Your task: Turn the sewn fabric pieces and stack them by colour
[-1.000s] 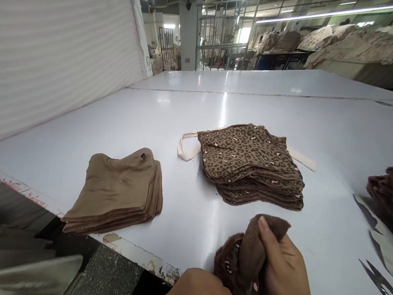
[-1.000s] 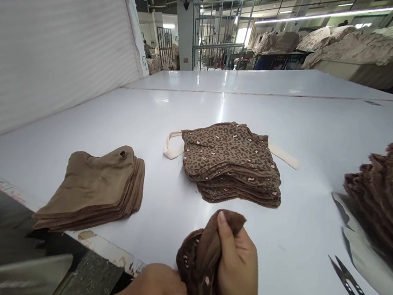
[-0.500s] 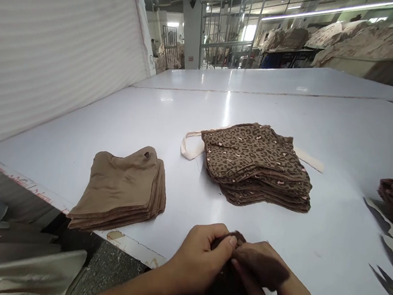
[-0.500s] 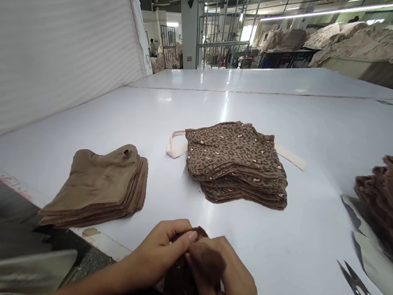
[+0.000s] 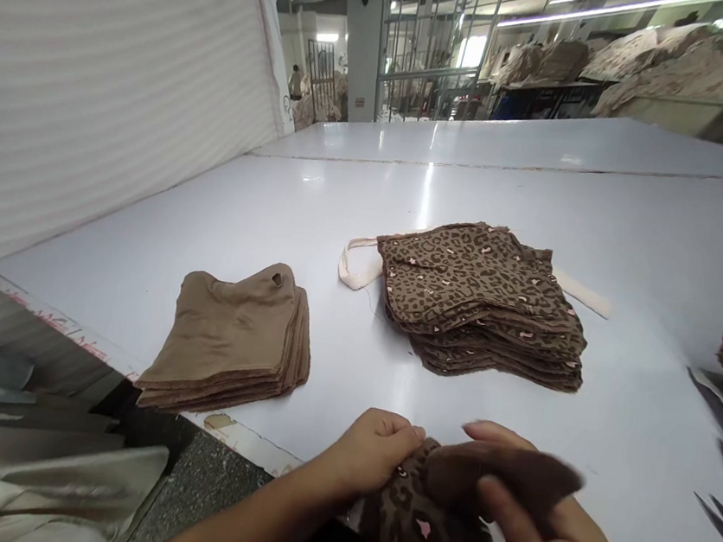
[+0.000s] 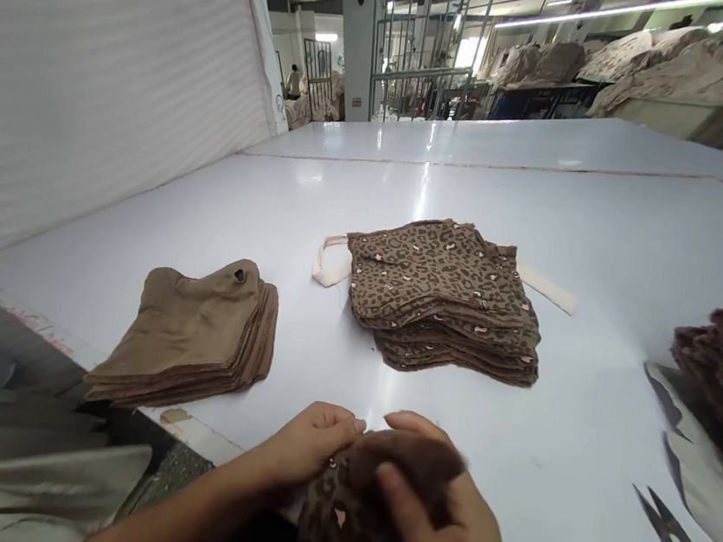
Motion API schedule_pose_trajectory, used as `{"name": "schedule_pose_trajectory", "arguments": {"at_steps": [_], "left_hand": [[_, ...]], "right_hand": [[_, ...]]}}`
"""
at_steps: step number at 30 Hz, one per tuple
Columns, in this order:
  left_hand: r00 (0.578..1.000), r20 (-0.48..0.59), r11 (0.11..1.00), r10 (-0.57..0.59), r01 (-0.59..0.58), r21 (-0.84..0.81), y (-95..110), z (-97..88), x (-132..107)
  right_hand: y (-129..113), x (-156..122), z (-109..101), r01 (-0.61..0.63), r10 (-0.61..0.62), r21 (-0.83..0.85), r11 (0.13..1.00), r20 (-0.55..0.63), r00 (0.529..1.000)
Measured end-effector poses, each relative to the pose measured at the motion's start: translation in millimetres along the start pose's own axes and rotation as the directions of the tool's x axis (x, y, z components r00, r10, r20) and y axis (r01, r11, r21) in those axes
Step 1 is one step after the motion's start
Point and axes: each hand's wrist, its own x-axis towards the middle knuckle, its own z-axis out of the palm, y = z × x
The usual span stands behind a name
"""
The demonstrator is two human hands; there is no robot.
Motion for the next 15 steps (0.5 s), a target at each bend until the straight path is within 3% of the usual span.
{"name": "schedule_pose_trajectory", "arguments": {"at_steps": [3,5,6,7,9,10,12,15], "left_hand": [[1.0,-0.024,1.0,0.015,-0.014,0.016,17,-8.6,-6],[0.971,-0.2,0.987,0.134,-0.112,0.114,26,-9.8,-19],[0.924,-0.277,0.951,0.262,-0.2,0.235,29,-8.9,-26],[0.84,-0.299,0.85,0.453,-0.307,0.428,30,-7.4,-33],[0.635,-0.061,0.444,0.771,-0.466,0.766,28,-3.6,-43],[0.566,0.081,0.243,0.82,-0.474,0.846,26,-2.0,-46],[0.524,0.251,0.024,0.814,-0.462,0.887,21,-1.0,-44],[0.521,0.37,-0.03,0.769,-0.549,0.835,12,-2.4,-35]], "right_hand": [[0,12,2,-0.087,0.074,0.033,0.996,0.29,0.954],[6,14,4,-0.14,0.133,0.009,0.99,0.238,0.962],[11,13,5,-0.176,0.173,0.007,0.984,0.144,0.974],[16,12,6,-0.209,0.208,0.013,0.978,0.047,0.977],[23,8,10,-0.25,0.253,0.056,0.967,-0.055,0.966],[26,6,12,-0.256,0.262,0.09,0.963,-0.065,0.963],[27,3,16,-0.272,0.287,0.162,0.949,-0.08,0.955],[21,5,16,-0.314,0.341,0.199,0.928,-0.124,0.932]]}}
